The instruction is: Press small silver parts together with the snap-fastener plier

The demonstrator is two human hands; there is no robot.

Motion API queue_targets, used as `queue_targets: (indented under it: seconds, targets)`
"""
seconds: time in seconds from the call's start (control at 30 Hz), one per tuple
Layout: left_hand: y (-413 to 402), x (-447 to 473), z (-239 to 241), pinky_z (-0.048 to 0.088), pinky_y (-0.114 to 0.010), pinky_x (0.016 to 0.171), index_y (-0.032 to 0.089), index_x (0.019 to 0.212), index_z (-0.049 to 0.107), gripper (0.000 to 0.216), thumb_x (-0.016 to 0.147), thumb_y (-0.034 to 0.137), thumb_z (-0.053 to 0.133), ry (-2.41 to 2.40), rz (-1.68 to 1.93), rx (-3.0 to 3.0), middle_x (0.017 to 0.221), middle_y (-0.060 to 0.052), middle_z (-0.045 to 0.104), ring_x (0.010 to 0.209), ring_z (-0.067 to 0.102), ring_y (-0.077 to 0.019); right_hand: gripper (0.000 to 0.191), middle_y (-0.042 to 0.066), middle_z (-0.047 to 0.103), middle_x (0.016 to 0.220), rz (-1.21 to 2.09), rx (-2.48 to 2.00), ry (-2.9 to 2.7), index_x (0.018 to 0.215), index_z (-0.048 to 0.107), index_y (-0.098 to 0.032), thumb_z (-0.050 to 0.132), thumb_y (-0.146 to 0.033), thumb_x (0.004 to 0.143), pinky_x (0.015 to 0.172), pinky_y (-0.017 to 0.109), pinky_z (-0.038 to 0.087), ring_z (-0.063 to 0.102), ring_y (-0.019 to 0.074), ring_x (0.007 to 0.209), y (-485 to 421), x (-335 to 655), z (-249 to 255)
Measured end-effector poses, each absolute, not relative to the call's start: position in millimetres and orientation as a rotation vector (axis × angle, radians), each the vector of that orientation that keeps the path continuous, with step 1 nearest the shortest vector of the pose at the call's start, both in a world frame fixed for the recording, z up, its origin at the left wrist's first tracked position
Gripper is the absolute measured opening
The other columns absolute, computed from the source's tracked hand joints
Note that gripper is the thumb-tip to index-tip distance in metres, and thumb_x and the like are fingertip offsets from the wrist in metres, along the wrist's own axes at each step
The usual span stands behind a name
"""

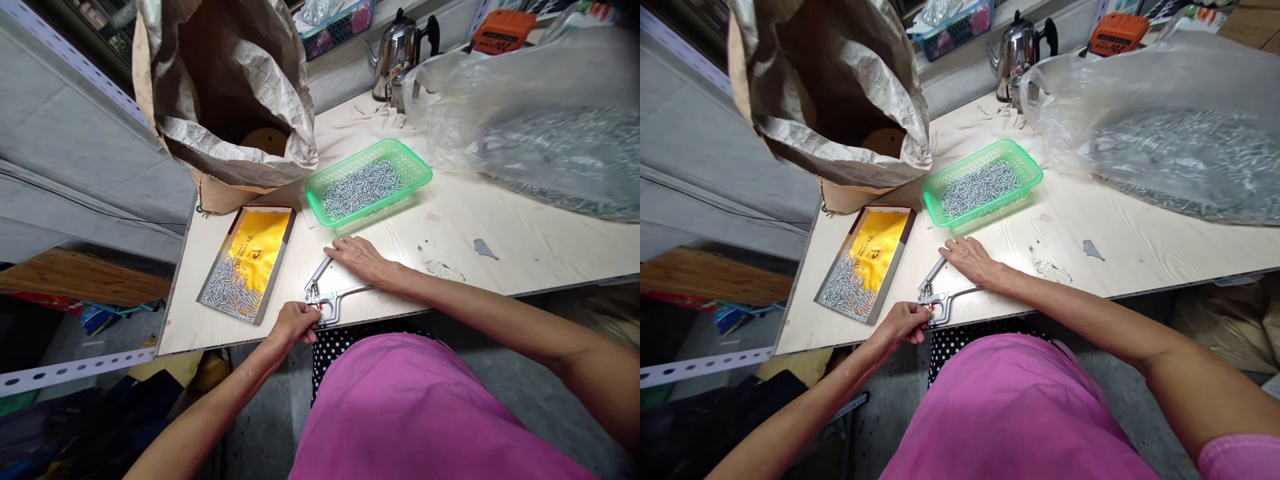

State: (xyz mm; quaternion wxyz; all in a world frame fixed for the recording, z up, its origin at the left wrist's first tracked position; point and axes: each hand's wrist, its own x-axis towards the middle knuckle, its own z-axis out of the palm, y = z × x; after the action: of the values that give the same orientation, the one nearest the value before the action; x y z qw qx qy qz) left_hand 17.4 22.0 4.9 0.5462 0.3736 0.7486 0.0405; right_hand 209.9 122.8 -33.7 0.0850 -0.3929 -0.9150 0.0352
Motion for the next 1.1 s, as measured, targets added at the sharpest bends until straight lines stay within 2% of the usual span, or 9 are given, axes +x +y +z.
queue_targets:
  seconds: [0.2,0.37,0.57,0.8,1.1]
  targets:
    - [24.5,13.2,1.6,0.04,-0.015,0.039,0.016,0.061,0.054,0.02,0.079,0.021,0.061,1.769,0.038,0.992,0.038,0.007,0.049,0.035,0.054,-0.0088,0.023,0.01,0.061,0.095,0.0,-1.081,-2.808,0.092,0.065,-0.016,0.042,-0.013,0.097,0.073,0.035,0.028,0.045,0.0237,0.095,140.6,204.6,-42.9]
    - [24.6,9.9,-3.2,0.042,-0.016,0.04,0.016,0.063,0.055,0.019,0.079,0.023,0.062,1.734,0.04,0.974,0.04,0.006,0.051,0.036,0.055,-0.0096,0.029,0.009,0.062,0.089,-0.15,-0.959,-2.746,0.094,0.065,-0.017,0.037,-0.015,0.1,0.077,0.036,0.025,0.043,0.0233,0.091,140.8,218.6,-36.4]
    - [21.4,12.5,-2.6,0.043,-0.017,0.04,0.016,0.066,0.054,0.016,0.08,0.02,0.062,1.738,0.096,0.973,0.042,0.007,0.051,0.037,0.057,-0.0109,0.033,0.008,0.063,0.089,-0.147,-0.949,-2.72,0.096,0.066,-0.018,0.033,-0.015,0.101,0.078,0.036,0.024,0.042,0.0228,0.09,136.1,227.5,-32.6]
    - [22.2,12.0,-4.0,0.042,-0.016,0.039,0.017,0.065,0.054,0.017,0.079,0.019,0.063,1.737,0.09,0.995,0.039,0.006,0.052,0.037,0.057,-0.0111,0.02,0.008,0.062,0.091,-0.069,-1.016,-2.797,0.094,0.065,-0.019,0.046,-0.017,0.097,0.074,0.035,0.023,0.042,0.0232,0.091,144.0,224.3,-38.9]
    - [17.7,14.8,-6.0,0.043,-0.017,0.039,0.016,0.072,0.055,0.011,0.08,0.019,0.062,1.777,0.134,0.92,0.046,0.007,0.052,0.037,0.057,-0.0105,0.016,0.008,0.061,0.093,-0.018,-0.996,-2.855,0.093,0.065,-0.018,0.049,-0.018,0.096,0.072,0.034,0.023,0.041,0.0229,0.092,151.9,209.6,-34.4]
